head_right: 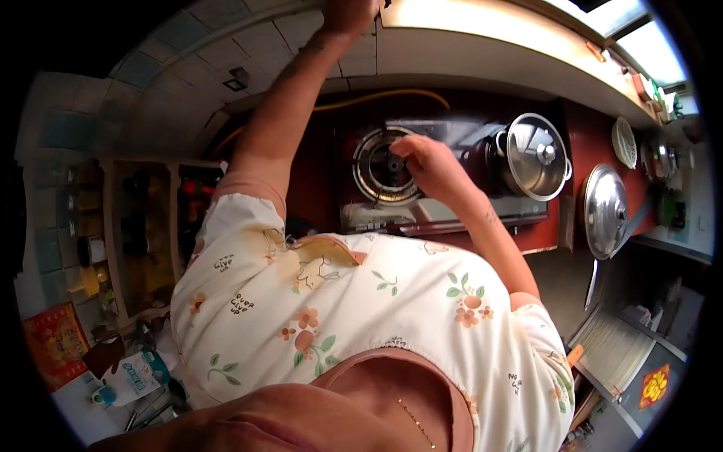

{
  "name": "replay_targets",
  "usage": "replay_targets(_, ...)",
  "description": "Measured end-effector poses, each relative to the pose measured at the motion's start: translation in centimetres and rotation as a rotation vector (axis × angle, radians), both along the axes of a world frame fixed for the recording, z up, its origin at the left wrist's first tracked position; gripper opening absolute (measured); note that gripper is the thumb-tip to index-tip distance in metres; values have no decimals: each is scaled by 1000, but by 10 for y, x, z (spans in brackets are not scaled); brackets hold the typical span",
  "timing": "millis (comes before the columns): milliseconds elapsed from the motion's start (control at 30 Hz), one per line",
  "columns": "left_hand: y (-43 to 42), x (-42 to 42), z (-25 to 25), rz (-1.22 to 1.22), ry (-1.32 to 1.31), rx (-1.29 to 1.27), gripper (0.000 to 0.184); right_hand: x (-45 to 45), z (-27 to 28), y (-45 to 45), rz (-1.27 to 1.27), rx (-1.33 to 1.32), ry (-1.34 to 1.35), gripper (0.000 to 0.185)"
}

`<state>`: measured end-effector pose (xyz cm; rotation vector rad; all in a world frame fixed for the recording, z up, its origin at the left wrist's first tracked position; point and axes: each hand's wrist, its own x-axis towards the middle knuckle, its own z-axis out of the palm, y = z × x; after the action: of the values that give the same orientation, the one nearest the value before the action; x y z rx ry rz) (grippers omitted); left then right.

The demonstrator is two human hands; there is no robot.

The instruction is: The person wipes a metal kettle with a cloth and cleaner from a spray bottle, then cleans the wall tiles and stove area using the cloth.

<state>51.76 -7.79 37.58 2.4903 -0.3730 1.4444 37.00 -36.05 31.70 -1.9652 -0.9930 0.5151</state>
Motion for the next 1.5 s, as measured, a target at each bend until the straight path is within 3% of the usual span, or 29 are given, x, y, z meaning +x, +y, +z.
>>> replay_targets(67,9,-5,3,-54,148,55,13,-1,2,2,3,-15,-81,37)
replay_targets(200,-2,-46,-8,107,-119,-164,15,-9,3,-9,-38,8,-23,35)
replay_targets(267,-10,-53,-43,140,-129,-341,29,-9,-14,-17,-71,12,60,34)
replay_targets(333,-14,-50,-78,206,-38,-415,28,-9,-31,-23,-63,-43,67,29)
replay_targets(433,-11,-24,-130,251,76,-369,23,-3,-40,-25,-76,-76,74,28)
replay_targets(533,-20,-12,-156,334,100,-317,30,6,-44,-25,-106,-86,116,29)
replay_targets(600,-32,-24,-163,411,297,-321,35,8,-51,-26,-120,-109,138,29)
replay_targets(667,-17,-9,-250,330,315,-385,31,15,-59,-28,-104,-123,131,30)
replay_targets(700,-17,-12,-264,332,318,-388,31,16,-61,-29,-101,-126,134,30)
replay_targets(800,-16,-15,-281,403,488,-541,31,22,-64,-28,-109,-125,155,29)
replay_targets(867,-17,-7,-294,475,699,-1185,35,23,-63,-30,-134,-120,164,29)
replay_targets(933,-7,6,-312,304,459,-1840,43,25,-61,-32,-120,-110,161,30)
replay_targets(1000,-1,5,-322,174,433,-1918,46,24,-59,-37,-120,-100,164,30)
replay_targets(1133,2,22,-293,-116,398,-2051,54,27,-58,-41,-152,-91,248,30)
replay_targets(1167,-26,9,-233,-156,350,-2116,53,28,-64,-40,-123,-80,218,30)
replay_targets(1200,-21,37,-275,-168,311,-2082,53,29,-68,-40,-91,-73,189,30)
replay_targets(1267,-16,52,-282,-174,282,-2105,36,31,-68,-34,-98,-77,203,30)
replay_targets(1333,-18,51,-308,45,316,-1965,40,34,-66,-29,-91,-71,208,30)
replay_targets(1367,7,64,-379,-38,324,-1933,34,35,-65,-28,-108,-79,211,30)
replay_targets(1400,16,53,-400,-36,323,-1933,34,37,-64,-29,-129,-88,208,29)
replay_targets(1500,69,26,-421,264,377,-2102,34,46,-62,-41,-157,-83,191,29)
